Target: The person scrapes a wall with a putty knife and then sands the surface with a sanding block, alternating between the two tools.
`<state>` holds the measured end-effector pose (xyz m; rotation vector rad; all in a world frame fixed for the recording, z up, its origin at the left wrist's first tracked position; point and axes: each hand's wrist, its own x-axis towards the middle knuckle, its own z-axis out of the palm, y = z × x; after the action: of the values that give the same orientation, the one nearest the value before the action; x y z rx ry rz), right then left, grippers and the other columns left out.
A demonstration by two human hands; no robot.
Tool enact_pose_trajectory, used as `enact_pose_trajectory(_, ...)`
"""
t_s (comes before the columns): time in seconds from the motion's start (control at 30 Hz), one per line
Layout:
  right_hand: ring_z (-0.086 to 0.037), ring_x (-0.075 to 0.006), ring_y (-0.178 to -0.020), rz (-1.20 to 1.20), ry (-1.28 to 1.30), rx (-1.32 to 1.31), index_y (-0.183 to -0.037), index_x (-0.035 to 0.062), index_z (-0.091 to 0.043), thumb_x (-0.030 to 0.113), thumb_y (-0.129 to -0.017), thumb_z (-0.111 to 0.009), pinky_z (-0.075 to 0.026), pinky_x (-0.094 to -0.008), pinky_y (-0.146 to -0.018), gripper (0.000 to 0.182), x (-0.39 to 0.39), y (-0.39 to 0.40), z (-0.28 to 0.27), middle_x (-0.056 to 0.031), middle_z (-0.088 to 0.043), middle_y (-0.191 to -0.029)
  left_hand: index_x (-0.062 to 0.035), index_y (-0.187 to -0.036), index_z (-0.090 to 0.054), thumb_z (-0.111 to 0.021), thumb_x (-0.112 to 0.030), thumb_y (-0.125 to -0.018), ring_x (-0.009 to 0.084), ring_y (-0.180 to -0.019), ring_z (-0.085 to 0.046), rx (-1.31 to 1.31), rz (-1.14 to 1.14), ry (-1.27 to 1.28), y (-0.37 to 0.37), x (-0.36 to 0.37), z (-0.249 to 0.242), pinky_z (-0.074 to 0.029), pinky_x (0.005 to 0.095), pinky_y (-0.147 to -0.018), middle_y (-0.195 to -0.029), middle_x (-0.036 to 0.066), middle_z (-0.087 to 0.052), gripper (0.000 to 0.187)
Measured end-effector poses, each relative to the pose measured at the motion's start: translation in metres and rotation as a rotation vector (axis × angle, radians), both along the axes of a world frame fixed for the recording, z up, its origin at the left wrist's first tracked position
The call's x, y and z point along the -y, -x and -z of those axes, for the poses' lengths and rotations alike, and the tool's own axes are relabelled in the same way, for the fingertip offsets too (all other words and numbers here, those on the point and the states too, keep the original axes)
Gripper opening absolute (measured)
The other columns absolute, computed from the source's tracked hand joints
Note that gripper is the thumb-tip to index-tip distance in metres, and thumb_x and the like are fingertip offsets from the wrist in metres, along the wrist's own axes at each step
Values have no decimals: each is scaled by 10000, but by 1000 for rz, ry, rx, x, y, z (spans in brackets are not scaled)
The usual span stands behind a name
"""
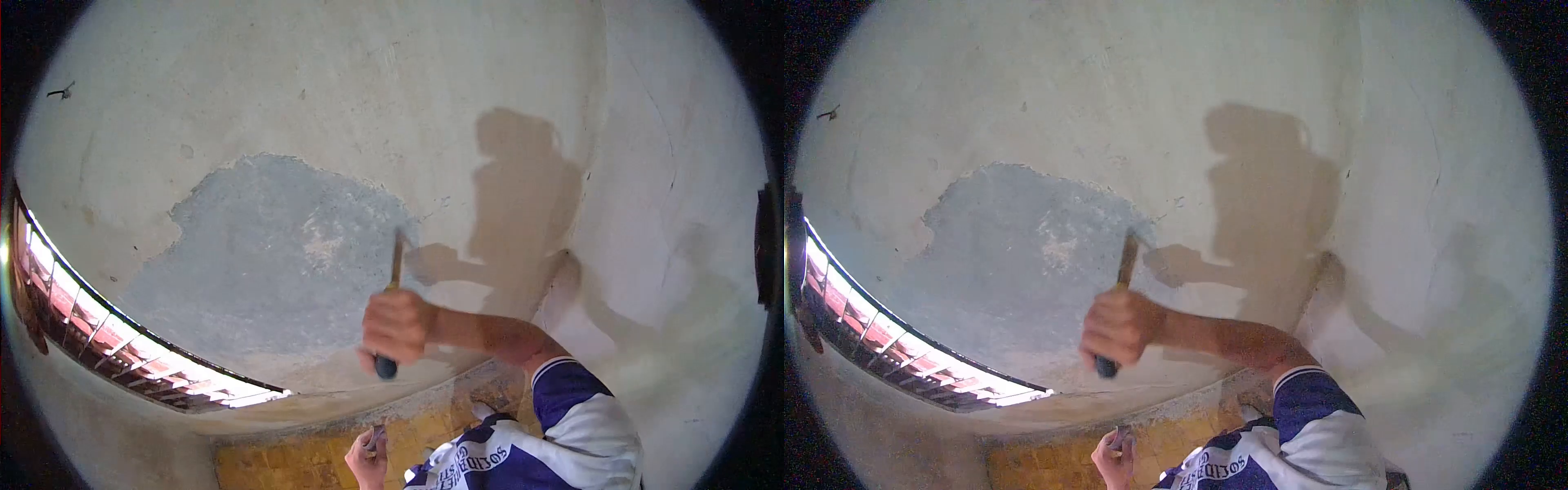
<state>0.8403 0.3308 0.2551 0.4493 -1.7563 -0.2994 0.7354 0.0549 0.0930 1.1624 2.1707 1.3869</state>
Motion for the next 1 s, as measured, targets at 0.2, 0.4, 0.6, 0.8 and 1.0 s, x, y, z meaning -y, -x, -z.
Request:
enact_pose_trajectory(0.2,-417,-133,-446,84,-28,-36,-530,130,-339,96,-806,-611,-344,-288,-418,389,-19,-1,1,24,-363,-542,4,-995,-685,-692,-102,-849,124,-714,-650,-38,19,70,1,9,-8,-515,278,-658,-802,94,-703,181)
enact_pose_trajectory(0.4,-429,-160,-451,-61,31,76,-543,102,-368,74,-768,-622,-352,-301,-415,340,25,-17,-9,4,-367,-546,6,-919,-675,-724,-71,-786,204,-706,-685,-207,49,-39,23,8,39,-524,312,-672,-779,123,-697,161)
enact_pose_trajectory(0.6,-429,-161,-462,-62,-71,94,-554,101,-359,72,-738,-659,-358,-302,-422,353,30,-20,-11,-11,-372,-556,-9,-941,-685,-739,-73,-788,227,-718,-699,-245,69,-33,23,3,41,-530,300,-671,-806,119,-703,174)
enact_pose_trajectory(0.8,-430,-149,-457,16,7,41,-566,105,-388,123,-772,-654,-344,-289,-416,337,7,-7,7,2,-363,-555,12,-930,-672,-745,-80,-767,183,-715,-680,-196,59,-29,21,10,40,-513,299,-679,-767,113,-698,200)
enact_pose_trajectory(1.0,-419,-150,-435,-11,41,35,-566,104,-386,108,-724,-664,-329,-312,-401,319,-6,-1,4,13,-345,-539,-15,-922,-690,-746,-111,-790,252,-718,-703,-251,63,-9,19,3,33,-531,317,-664,-781,129,-701,173)
